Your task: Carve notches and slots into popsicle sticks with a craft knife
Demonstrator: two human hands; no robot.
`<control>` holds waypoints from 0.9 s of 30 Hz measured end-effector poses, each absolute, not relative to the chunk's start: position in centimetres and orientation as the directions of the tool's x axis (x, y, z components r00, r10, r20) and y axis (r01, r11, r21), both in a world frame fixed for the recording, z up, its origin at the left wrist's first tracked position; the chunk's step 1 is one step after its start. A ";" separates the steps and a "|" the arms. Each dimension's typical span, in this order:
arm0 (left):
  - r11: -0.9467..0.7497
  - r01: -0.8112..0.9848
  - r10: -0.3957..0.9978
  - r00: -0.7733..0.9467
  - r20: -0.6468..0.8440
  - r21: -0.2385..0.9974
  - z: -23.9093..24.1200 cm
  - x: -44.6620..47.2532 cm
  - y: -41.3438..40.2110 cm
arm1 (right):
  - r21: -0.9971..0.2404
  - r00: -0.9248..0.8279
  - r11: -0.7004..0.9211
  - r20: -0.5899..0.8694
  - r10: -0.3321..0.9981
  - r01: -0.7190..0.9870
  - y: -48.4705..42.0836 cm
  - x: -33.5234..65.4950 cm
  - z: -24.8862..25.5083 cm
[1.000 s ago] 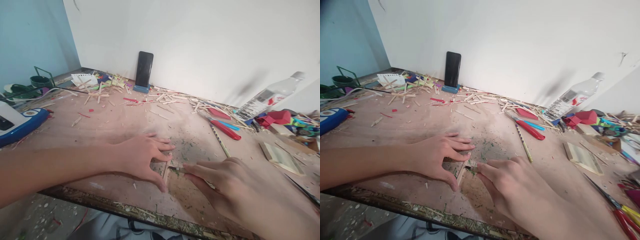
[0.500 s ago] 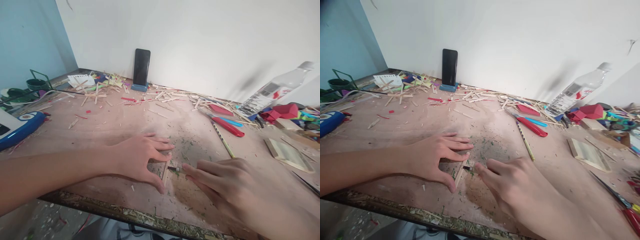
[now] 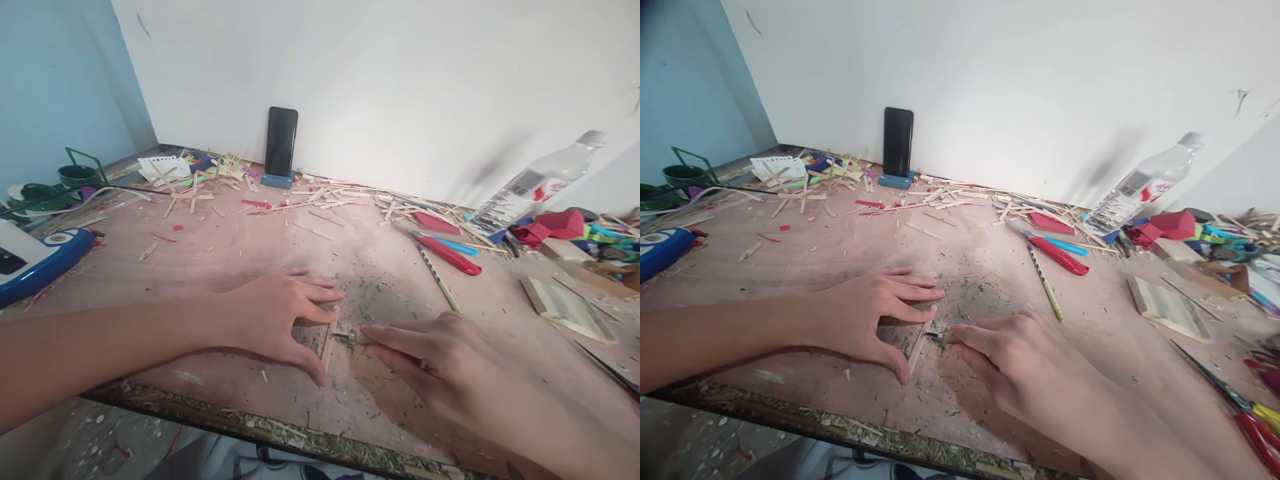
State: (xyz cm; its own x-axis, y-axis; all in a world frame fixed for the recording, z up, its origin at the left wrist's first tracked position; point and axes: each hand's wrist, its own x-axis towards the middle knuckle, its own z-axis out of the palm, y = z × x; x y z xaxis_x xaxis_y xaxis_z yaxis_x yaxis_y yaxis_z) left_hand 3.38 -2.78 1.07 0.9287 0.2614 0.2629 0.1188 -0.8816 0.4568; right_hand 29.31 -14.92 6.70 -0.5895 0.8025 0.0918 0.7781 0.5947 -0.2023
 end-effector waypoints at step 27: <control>-0.895 0.127 0.260 0.928 0.267 0.428 1.0 3.4 -2.8 | 0.335 -0.819 0.765 0.041 0.572 0.551 -15.1 27.5 8.8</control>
